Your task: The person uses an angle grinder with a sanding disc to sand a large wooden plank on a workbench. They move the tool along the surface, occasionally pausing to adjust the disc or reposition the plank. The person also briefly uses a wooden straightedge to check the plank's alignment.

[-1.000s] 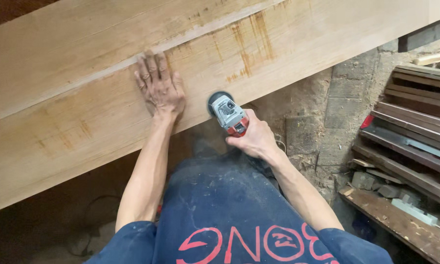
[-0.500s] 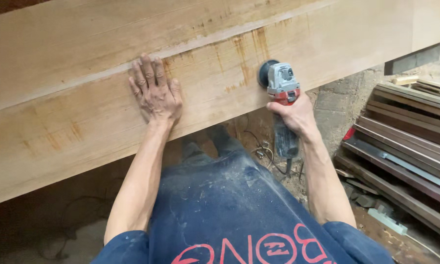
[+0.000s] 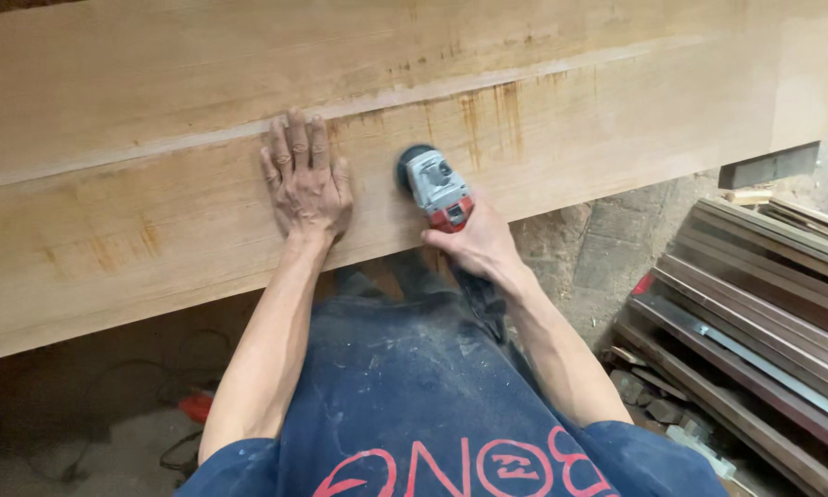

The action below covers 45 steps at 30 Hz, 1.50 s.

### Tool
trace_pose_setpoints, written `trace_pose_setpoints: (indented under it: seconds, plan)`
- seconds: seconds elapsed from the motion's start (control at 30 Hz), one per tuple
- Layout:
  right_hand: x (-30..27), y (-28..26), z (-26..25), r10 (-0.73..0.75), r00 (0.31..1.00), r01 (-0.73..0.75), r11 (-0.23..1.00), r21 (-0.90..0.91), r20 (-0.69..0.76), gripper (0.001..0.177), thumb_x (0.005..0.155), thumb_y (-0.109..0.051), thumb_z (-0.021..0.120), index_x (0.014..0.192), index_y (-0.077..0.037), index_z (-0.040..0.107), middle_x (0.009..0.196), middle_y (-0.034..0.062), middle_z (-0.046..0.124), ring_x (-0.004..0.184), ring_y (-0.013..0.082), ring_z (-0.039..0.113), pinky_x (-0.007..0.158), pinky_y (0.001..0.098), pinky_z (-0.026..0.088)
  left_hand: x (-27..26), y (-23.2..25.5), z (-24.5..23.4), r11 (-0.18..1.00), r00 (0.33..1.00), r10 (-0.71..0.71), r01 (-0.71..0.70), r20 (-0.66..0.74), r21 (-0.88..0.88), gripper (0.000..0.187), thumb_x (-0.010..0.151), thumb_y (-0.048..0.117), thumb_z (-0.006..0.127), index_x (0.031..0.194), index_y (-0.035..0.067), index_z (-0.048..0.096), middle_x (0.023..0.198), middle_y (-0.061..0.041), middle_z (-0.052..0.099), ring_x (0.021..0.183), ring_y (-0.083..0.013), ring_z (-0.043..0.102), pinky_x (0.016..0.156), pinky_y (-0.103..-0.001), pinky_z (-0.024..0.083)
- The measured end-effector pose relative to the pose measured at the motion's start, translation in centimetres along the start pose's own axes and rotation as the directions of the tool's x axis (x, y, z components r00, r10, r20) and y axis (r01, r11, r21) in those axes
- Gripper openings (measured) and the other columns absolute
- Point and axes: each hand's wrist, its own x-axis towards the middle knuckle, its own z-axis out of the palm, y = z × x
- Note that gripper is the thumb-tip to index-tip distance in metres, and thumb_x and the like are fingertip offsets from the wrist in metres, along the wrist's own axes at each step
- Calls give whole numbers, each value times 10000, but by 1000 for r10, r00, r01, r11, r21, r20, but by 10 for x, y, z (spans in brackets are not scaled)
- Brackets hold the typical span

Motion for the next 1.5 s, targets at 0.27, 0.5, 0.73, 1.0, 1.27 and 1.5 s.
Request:
trace_pose_setpoints:
  seconds: [0.27,0.5,0.73,1.0,1.27,1.5]
  plan:
    - [16,48,-88,201,969,-144,932,333,-143,563,692,-254,842,1173,-43,639,947,66,696,799,173,652,735,357,566,1,2,0,1000,1000,-2,2,-14,2,731,1053,436,481,1691,194,219,1753,-64,78,1609,-331,31,1289,-551,22]
    - [30,9,-50,95,993,-81,978,194,-63,699,665,-266,865,1247,-43,549,1014,73,686,868,176,668,800,348,582,2,-2,9,999,999,-25,25,-22,20,741,1048,427,478,1683,155,210,1754,-56,102,1614,-311,57,1291,-534,25]
    - [48,-34,5,-86,996,86,996,-23,-3,798,655,-313,914,1282,-4,530,1109,127,669,1005,205,650,905,372,542,2,-9,15,1000,991,-2,0,-132,-10,740,1068,365,499,1681,44,235,1762,-122,136,1632,-309,85,1318,-497,59]
    - [79,30,-94,33,990,-6,981,193,-136,657,687,-229,892,1224,-32,569,1026,55,681,889,158,654,792,333,562,2,-7,15,1000,992,-11,13,-129,11,777,1039,414,527,1663,45,248,1748,-121,153,1620,-311,106,1309,-509,80]
    - [92,38,-127,45,990,-7,962,272,-133,413,745,-195,848,1105,-53,706,962,30,717,820,126,661,749,304,559,3,-2,14,1000,987,-15,19,-159,25,799,1029,397,522,1672,28,223,1750,-136,139,1618,-314,99,1307,-503,75]
    - [96,-37,-51,-134,989,136,990,26,-67,687,649,-314,895,1200,-17,611,1022,87,721,923,205,694,829,348,561,-4,-4,18,997,959,-65,53,-274,-52,801,1020,376,548,1638,-15,221,1716,-216,160,1599,-383,154,1302,-519,141]
